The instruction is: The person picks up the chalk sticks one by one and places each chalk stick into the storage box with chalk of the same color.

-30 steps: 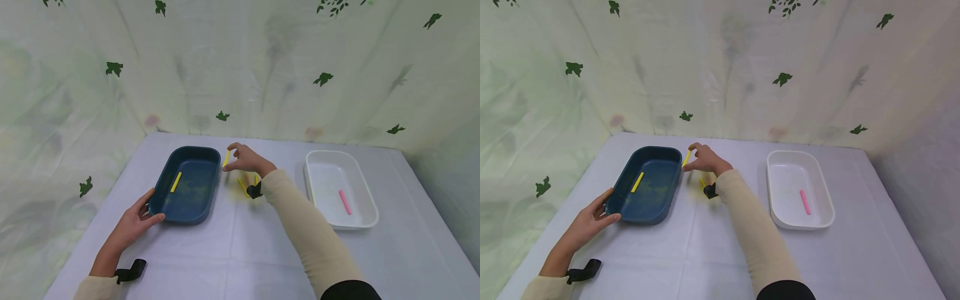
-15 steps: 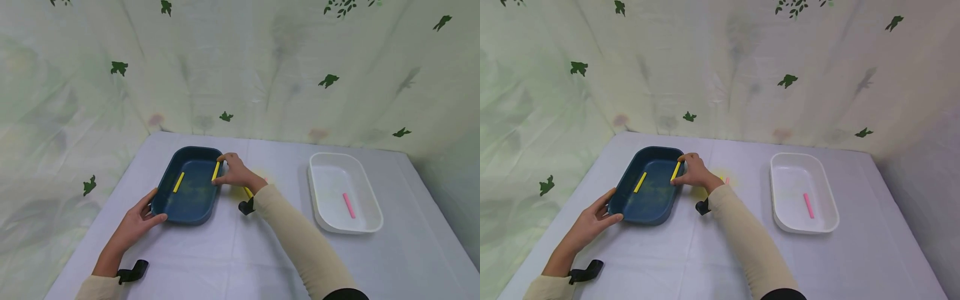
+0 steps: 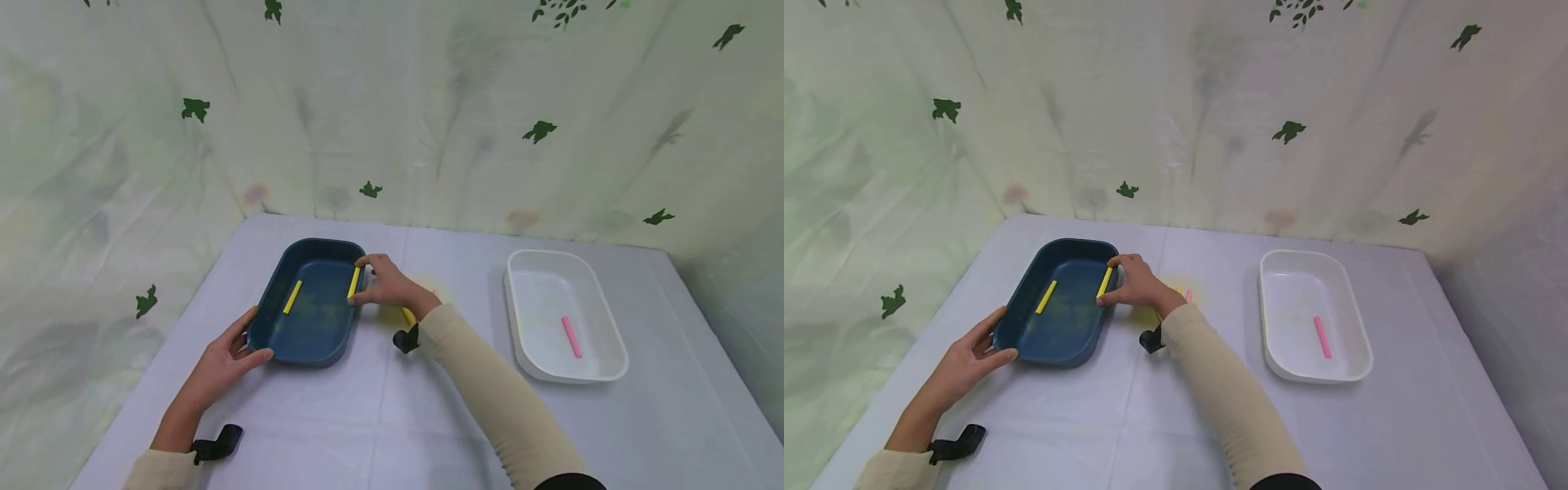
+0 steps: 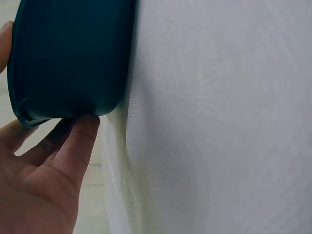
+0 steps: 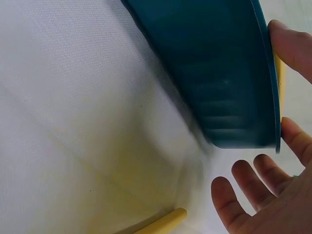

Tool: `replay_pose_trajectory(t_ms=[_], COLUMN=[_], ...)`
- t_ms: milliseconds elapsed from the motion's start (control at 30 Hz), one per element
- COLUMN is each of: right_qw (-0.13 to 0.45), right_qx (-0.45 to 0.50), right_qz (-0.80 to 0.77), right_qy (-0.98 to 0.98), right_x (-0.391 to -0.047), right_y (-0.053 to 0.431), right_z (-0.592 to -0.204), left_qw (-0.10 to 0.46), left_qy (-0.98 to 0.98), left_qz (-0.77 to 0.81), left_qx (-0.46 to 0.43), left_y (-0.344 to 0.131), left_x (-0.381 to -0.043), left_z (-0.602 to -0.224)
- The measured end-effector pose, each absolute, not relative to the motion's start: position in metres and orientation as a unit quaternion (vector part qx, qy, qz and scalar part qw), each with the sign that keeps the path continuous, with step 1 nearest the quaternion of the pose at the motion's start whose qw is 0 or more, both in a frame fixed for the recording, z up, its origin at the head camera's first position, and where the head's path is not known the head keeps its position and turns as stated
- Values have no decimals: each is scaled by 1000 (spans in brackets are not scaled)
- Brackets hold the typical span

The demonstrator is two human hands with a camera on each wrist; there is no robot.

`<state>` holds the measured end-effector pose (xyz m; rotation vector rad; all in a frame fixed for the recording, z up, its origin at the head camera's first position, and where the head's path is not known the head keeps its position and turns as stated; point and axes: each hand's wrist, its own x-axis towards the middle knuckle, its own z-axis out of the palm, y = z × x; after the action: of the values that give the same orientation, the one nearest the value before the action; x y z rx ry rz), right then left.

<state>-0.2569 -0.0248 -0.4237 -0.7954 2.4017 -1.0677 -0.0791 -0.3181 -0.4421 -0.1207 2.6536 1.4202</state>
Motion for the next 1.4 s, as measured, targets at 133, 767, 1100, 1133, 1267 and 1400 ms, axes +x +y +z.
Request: replay_pose_trajectory(t_ms=[133,767,1100,1133,1267,1400], right_qw=[198,218,223,224,230,228], right_qx=[-289,-287,-287,-285,-278,-287], right_qz=[-383,-415,-412,-411,-409,-402], right_qy=[855,835,836,836,838,839], right_x=[-257,-259,-260,-260,-259,-258], right_y=[-25,-22,-21,-21,-20,-19], right_z=[-425,-431,-430,-430,-429,-427], left_qw=[62,61,61,60,59,57], left_qy=[880,880,872,871,871,871], left_qz=[470,469,484,486,487,487], left_qx=[-41,-44,-41,-41,-39,-39], left_y=[-318,-319,-319,-319,-318,-319], left_x=[-77,-78,-79,-79,-79,-78], left_z=[-442,-443,-443,-443,-445,-446])
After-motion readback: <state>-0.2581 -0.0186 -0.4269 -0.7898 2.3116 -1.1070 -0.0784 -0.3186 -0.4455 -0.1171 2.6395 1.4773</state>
